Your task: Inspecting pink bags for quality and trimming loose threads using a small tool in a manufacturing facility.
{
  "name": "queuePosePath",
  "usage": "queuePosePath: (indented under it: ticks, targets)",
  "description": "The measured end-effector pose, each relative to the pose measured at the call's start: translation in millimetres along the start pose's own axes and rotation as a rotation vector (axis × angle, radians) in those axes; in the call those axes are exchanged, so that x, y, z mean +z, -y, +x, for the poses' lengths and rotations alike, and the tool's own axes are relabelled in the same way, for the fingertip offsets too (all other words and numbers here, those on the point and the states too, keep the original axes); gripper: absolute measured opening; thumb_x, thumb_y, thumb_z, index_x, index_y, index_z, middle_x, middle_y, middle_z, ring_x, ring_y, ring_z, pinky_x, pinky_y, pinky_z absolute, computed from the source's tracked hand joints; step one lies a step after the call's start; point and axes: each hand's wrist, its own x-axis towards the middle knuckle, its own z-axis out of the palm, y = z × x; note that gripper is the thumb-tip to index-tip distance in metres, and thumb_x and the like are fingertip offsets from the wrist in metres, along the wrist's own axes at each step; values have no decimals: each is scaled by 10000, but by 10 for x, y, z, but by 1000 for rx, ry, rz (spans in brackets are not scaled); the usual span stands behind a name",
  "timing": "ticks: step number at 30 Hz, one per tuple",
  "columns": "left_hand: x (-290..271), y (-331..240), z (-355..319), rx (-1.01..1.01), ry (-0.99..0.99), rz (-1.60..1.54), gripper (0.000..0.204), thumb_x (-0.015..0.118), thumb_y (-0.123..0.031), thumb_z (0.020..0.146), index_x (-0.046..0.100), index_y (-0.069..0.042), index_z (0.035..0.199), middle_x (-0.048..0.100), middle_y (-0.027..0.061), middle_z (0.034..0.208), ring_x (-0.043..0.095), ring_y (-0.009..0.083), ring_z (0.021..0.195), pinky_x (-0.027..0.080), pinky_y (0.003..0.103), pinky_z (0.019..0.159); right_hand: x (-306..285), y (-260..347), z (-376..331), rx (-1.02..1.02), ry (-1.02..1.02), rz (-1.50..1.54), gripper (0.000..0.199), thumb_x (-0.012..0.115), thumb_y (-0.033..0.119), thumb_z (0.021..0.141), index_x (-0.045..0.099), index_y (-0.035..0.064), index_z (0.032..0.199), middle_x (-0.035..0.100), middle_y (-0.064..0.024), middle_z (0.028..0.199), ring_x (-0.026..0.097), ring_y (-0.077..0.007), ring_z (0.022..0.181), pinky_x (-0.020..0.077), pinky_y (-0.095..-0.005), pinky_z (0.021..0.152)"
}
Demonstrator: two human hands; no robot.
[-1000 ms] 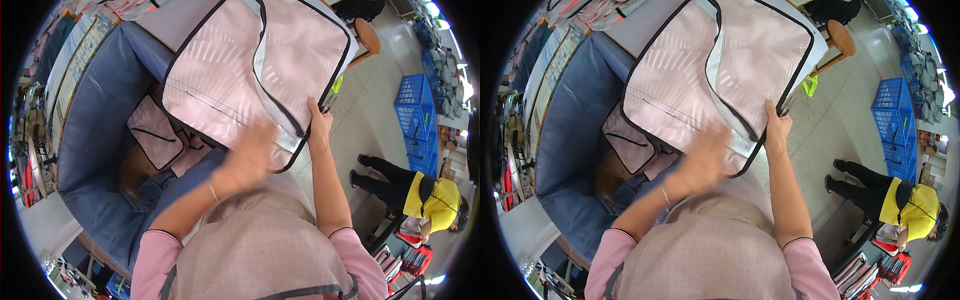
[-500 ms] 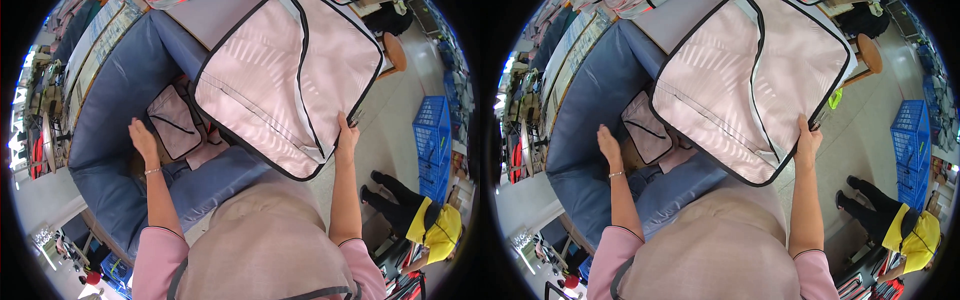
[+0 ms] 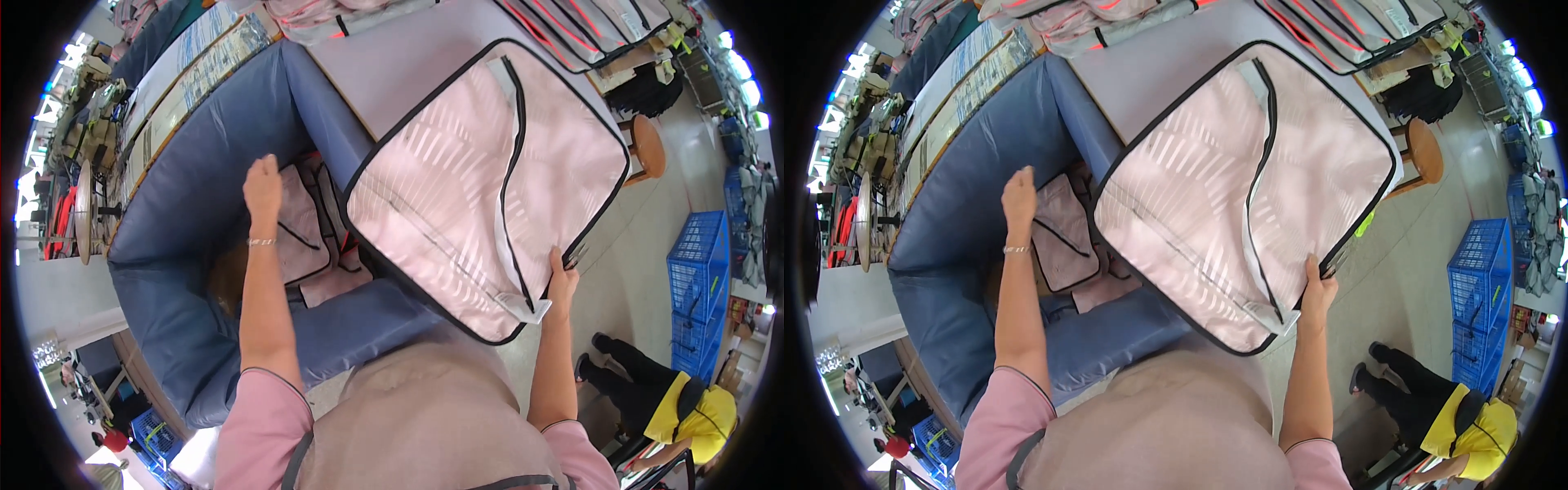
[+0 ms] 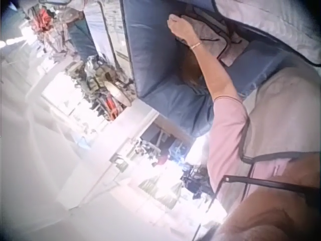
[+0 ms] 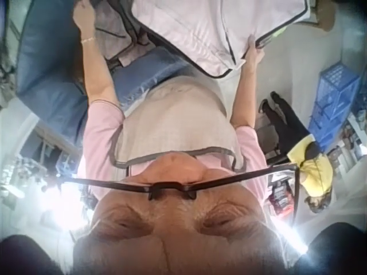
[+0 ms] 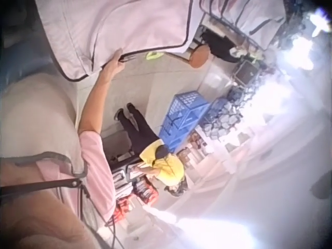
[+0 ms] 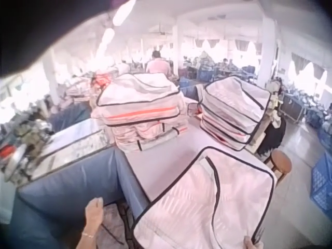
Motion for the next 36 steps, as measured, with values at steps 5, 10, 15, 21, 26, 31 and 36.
queuePosePath:
  ticks: [5, 10, 15, 21, 26, 31, 36]
  targets:
    - [224, -796, -453, 225, 193, -659, 358, 497, -287, 929, 610, -18, 1137, 617, 222, 1104, 594, 293, 1050, 439, 349, 902, 58, -130, 102, 55, 4, 72, 291, 662, 225, 849, 642, -54, 931, 633, -45, 878, 554, -116, 750, 456, -266, 671]
    - [180, -1365, -807, 178, 269, -616, 371, 697, -329, 781, 632, 16, 902, 636, 118, 740, 580, 167, 673, 455, 309, 638, -96, 74, 219, -85, -53, 57, 193, 650, 167, 852, 627, -20, 890, 601, -1, 835, 515, -83, 723, 432, -233, 668]
    - [-336, -1593, -1157, 98, 78, -892, 298, 646, -247, 847, 563, 22, 748, 499, -13, 600, 405, 58, 577, 351, 259, 518, -376, 1012, 54, -93, 31, 90, 115, 631, 130, 860, 609, 18, 841, 532, 57, 817, 458, -45, 721, 354, -195, 622]
    - [736, -918, -1426, -311, 419, -743, 408, 550, -327, 902, 553, 54, 757, 430, 49, 580, 395, 105, 608, 362, 306, 545, -363, -241, 595, -6, 131, 77, 188, 634, 163, 866, 626, -16, 924, 630, -32, 896, 556, -91, 740, 446, -229, 667]
    - [181, -1254, -1160, 78, 352, -380, 347, 604, -290, 862, 611, 33, 988, 596, 129, 793, 529, 165, 654, 440, 310, 617, -391, -131, 556, 120, 149, 131, 209, 651, 191, 854, 638, -18, 863, 626, -18, 839, 530, -80, 707, 441, -240, 637]
    - [283, -1955, -855, 308, 74, -448, 544, 708, -286, 764, 536, -12, 1201, 629, 198, 1027, 622, 287, 812, 492, 347, 723, -330, -120, 493, 151, 124, 246, 224, 667, 210, 848, 626, -5, 892, 613, -1, 815, 520, -72, 684, 439, -235, 609]
    - [826, -1925, -950, 81, 409, -399, 550, 763, -296, 710, 554, 33, 1098, 636, 213, 968, 600, 303, 841, 471, 399, 788, -663, -135, 31, 122, 43, -63, 331, 734, 251, 757, 634, -26, 908, 633, -66, 785, 561, -113, 696, 467, -267, 636]
